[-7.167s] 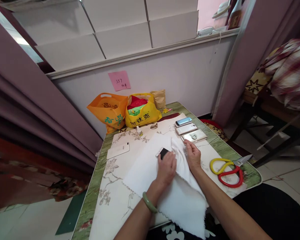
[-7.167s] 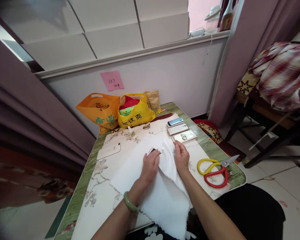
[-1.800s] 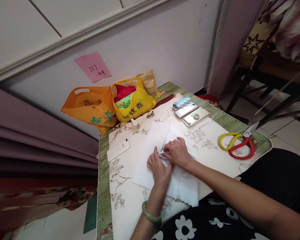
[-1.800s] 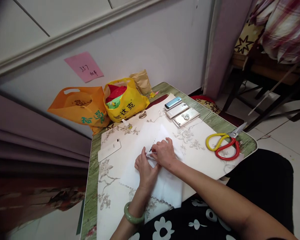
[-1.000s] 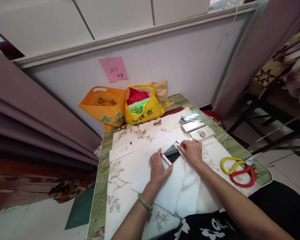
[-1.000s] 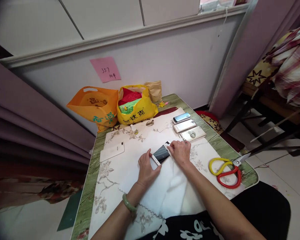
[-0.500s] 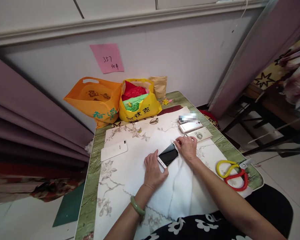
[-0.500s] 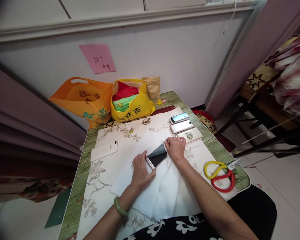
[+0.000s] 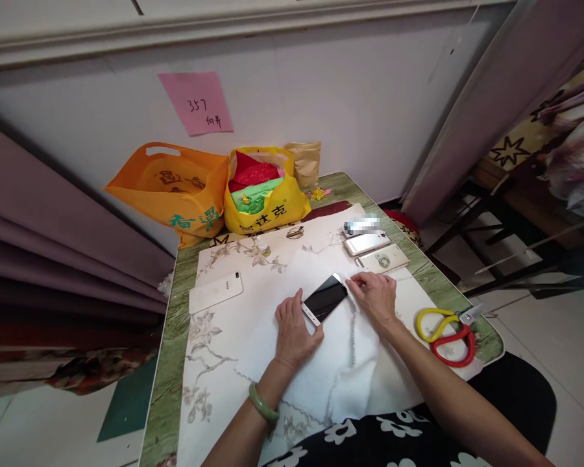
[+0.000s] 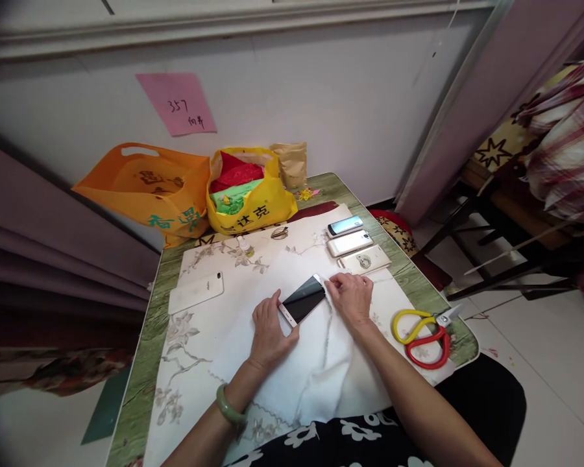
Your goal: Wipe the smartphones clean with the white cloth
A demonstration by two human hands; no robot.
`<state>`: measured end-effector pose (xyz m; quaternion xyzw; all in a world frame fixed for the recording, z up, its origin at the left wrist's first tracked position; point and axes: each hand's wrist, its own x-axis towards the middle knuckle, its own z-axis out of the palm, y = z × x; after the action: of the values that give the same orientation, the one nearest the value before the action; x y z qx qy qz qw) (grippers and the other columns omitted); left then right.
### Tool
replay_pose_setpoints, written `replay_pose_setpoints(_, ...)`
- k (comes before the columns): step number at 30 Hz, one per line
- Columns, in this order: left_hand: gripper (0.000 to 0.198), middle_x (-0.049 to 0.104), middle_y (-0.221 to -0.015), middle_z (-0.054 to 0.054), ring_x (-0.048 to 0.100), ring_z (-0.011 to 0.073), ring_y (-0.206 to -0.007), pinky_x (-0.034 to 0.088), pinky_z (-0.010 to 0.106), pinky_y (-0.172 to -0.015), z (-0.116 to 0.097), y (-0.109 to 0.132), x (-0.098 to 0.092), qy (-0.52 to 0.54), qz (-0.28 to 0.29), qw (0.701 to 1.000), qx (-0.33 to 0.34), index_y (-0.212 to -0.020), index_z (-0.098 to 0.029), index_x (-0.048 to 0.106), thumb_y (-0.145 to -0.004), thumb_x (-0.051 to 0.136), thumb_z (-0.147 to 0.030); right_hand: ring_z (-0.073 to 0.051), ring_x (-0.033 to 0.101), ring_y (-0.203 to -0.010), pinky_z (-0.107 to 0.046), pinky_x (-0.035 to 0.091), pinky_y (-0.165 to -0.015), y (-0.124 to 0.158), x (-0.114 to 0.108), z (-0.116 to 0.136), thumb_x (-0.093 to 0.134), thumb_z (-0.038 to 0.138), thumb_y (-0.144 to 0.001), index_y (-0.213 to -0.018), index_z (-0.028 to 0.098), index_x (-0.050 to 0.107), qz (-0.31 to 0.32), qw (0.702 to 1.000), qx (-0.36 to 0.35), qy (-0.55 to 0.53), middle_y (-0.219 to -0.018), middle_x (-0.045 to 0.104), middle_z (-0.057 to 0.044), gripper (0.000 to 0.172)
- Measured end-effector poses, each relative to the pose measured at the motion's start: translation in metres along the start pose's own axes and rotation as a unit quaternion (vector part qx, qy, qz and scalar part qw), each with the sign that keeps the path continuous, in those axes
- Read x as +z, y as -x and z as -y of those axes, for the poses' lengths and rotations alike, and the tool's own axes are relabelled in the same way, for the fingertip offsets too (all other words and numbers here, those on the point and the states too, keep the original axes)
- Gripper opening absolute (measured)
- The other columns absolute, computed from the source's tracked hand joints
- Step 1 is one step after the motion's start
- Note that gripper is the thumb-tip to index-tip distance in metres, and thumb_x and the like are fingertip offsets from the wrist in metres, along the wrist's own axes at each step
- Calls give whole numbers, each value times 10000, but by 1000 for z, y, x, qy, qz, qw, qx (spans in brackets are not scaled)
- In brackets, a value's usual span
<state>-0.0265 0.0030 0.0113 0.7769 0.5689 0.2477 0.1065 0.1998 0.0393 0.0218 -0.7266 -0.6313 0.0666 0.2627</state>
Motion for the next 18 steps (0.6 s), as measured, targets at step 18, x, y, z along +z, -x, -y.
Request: replay_pose_setpoints(18, 865, 516, -1207, 155, 460, 325, -1159, 334, 517, -1055, 3, 1, -2, 10, -9, 1000, 6, -1453, -109, 271, -707, 664, -305, -211, 539, -907, -417, 165, -1037, 25, 1, 5, 462, 333, -988, -969, 276, 704, -13, 993, -104, 50, -902, 698, -28, 249)
